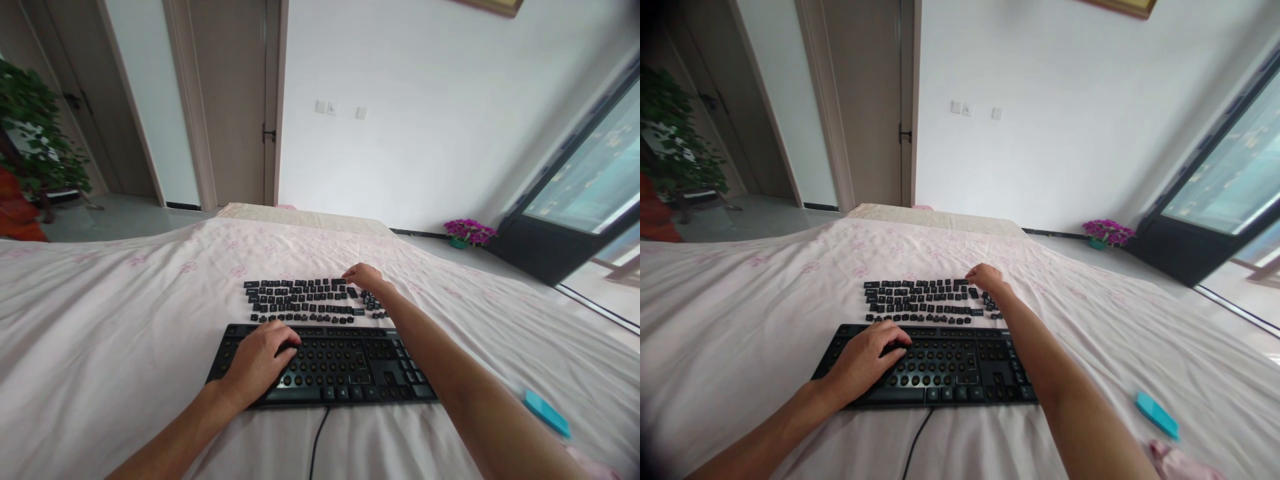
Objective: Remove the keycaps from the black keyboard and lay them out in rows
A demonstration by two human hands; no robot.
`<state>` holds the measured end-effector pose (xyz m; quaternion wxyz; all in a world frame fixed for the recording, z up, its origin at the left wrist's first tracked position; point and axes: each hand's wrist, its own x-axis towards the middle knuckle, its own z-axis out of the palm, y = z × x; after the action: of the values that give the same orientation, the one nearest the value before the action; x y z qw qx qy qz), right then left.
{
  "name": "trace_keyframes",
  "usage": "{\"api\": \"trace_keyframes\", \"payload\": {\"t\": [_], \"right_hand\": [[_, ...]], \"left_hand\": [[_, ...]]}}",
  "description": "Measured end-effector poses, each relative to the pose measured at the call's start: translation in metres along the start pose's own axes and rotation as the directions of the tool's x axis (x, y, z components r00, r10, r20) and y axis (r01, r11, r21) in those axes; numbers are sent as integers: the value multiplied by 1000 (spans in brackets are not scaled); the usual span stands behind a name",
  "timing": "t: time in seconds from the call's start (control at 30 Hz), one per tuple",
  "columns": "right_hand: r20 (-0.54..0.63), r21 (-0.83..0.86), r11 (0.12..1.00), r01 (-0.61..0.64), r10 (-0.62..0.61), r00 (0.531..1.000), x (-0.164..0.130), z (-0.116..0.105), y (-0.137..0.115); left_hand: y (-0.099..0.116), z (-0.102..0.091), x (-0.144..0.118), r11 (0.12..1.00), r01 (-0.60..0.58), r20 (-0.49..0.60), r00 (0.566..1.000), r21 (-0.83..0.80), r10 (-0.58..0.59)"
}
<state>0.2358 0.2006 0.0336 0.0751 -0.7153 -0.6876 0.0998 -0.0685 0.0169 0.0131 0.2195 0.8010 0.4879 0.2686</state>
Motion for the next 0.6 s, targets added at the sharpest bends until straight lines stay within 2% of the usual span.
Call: {"api": "trace_keyframes", "payload": {"t": [0.17,0.3,0.43,0.6], "right_hand": [[-71,-18,1000,-21,19,997,-22,-15,-4],[-92,-11,1000,16,-17,996,-69,-28,-6],[-49,-17,990,142,-143,989,-135,-27,-8],[25,14,979,204,-204,979,-201,-13,-10]], "left_hand": [[1,-2,-1,1000,-14,7,1000,5,14],[0,-9,-1,997,-16,3,1000,-78,16],[-6,-18,-2,995,-11,-114,993,-99,0],[-23,-31,-10,999,41,-289,957,-1,-40]]}}
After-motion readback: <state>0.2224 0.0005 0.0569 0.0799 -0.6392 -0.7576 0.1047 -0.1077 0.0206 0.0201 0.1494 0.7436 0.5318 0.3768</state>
